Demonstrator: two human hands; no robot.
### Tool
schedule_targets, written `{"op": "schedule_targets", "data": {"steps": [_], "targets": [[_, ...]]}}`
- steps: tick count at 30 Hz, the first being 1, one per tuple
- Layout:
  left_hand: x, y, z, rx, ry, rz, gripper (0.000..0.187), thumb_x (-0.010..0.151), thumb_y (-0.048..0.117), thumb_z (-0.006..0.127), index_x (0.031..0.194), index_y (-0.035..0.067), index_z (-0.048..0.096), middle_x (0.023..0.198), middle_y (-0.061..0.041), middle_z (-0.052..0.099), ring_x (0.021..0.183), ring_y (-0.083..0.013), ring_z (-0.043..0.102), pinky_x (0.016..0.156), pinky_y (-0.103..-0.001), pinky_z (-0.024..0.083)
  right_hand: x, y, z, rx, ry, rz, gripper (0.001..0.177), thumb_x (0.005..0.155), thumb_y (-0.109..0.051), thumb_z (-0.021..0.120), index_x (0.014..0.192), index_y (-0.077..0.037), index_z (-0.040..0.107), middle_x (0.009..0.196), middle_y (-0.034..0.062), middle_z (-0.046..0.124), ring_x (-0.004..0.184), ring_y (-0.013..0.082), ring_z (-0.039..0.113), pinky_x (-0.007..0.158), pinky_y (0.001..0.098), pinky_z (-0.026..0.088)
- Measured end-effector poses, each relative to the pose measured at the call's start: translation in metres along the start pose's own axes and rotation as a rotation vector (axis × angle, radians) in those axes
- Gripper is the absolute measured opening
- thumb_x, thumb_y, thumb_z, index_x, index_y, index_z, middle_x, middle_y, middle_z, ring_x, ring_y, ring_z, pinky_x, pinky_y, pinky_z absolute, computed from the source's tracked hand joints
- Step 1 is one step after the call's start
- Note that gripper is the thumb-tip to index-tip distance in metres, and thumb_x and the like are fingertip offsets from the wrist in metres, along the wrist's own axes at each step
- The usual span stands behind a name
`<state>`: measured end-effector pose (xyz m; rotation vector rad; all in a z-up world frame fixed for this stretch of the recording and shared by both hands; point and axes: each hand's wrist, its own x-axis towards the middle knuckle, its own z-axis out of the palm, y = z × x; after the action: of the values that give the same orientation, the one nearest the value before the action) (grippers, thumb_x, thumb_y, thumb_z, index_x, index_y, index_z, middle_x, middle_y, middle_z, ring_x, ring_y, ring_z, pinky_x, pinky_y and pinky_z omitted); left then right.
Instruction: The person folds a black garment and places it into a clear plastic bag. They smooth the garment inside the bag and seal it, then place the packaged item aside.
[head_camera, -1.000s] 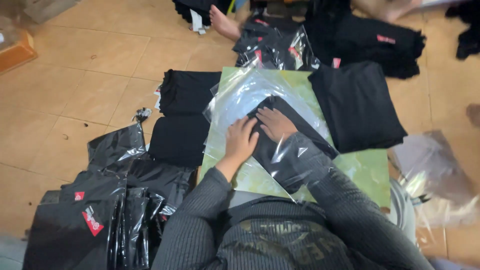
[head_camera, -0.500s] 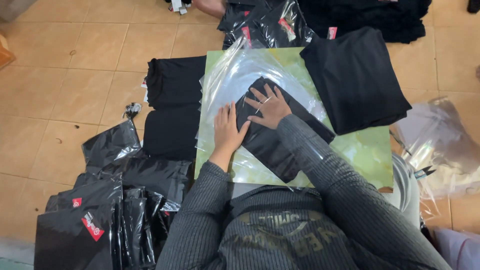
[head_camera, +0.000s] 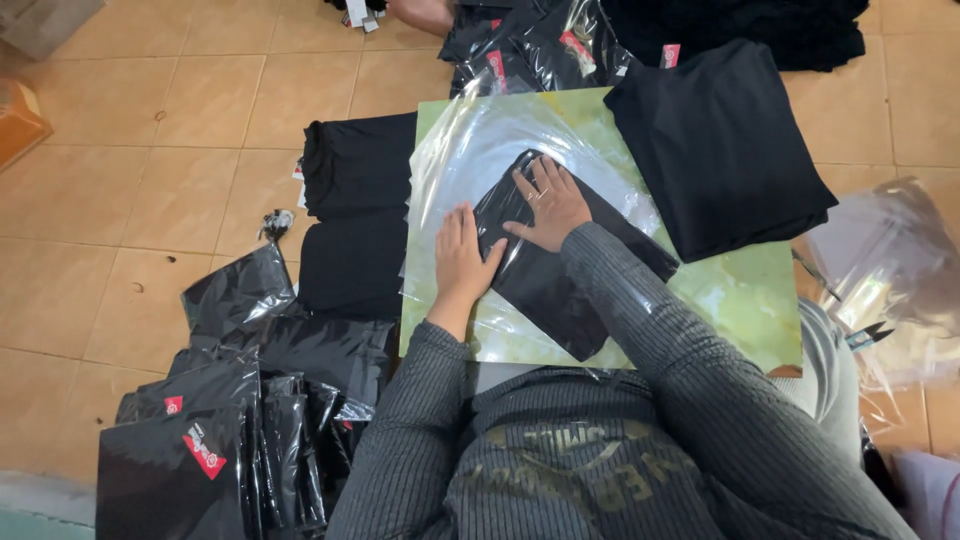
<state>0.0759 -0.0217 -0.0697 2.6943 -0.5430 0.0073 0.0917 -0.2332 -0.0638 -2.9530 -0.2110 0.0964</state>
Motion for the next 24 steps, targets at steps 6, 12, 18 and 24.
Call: {"op": "schedule_targets", "data": {"steps": [6, 12, 18, 24], "targets": [[0.0, -0.002, 0.001, -0.012, -0.004, -0.008, 0.09, 0.098, 0.061, 0.056, 0.161, 0.006, 0.022, 0.161, -0.023, 0.031, 0.151, -0.0396, 0.028, 0.122, -0.055, 0.024, 0.0, -0.001, -0.002, -0.063, -0.041, 0.028, 0.106, 0.085, -0.091, 0.034, 0.164, -0.022, 0.02, 0.167, 0.0177, 0.024, 0.157, 0.0338, 0.013, 0.127, 0.044, 0.016], [-0.003, 0.004, -0.005, -0.004, -0.055, -0.058, 0.093, 0.096, 0.062, 0.059, 0.162, 0.006, 0.022, 0.164, -0.02, 0.028, 0.153, -0.037, 0.026, 0.124, -0.053, 0.021, -0.016, 0.023, 0.029, -0.007, 0.118, -0.089, 0.098, 0.095, -0.079, 0.035, 0.165, -0.014, 0.015, 0.168, 0.0222, 0.02, 0.156, 0.038, 0.017, 0.126, 0.0498, 0.019], [-0.002, 0.01, -0.019, 0.029, -0.077, -0.043, 0.091, 0.098, 0.066, 0.052, 0.161, 0.006, 0.023, 0.164, -0.019, 0.027, 0.153, -0.0346, 0.027, 0.123, -0.052, 0.024, -0.118, 0.073, 0.036, -0.045, 0.226, -0.162, 0.093, 0.098, -0.07, 0.039, 0.163, -0.005, 0.024, 0.167, 0.0211, 0.025, 0.153, 0.0379, 0.028, 0.122, 0.0507, 0.026], [-0.004, 0.015, -0.024, 0.019, -0.137, -0.074, 0.092, 0.098, 0.063, 0.054, 0.162, 0.006, 0.019, 0.165, -0.021, 0.024, 0.154, -0.0359, 0.023, 0.125, -0.054, 0.019, -0.216, 0.1, 0.045, -0.064, 0.259, -0.096, 0.089, 0.093, -0.061, 0.05, 0.162, -0.008, 0.032, 0.166, 0.0173, 0.031, 0.151, 0.0345, 0.033, 0.12, 0.0476, 0.032]]}}
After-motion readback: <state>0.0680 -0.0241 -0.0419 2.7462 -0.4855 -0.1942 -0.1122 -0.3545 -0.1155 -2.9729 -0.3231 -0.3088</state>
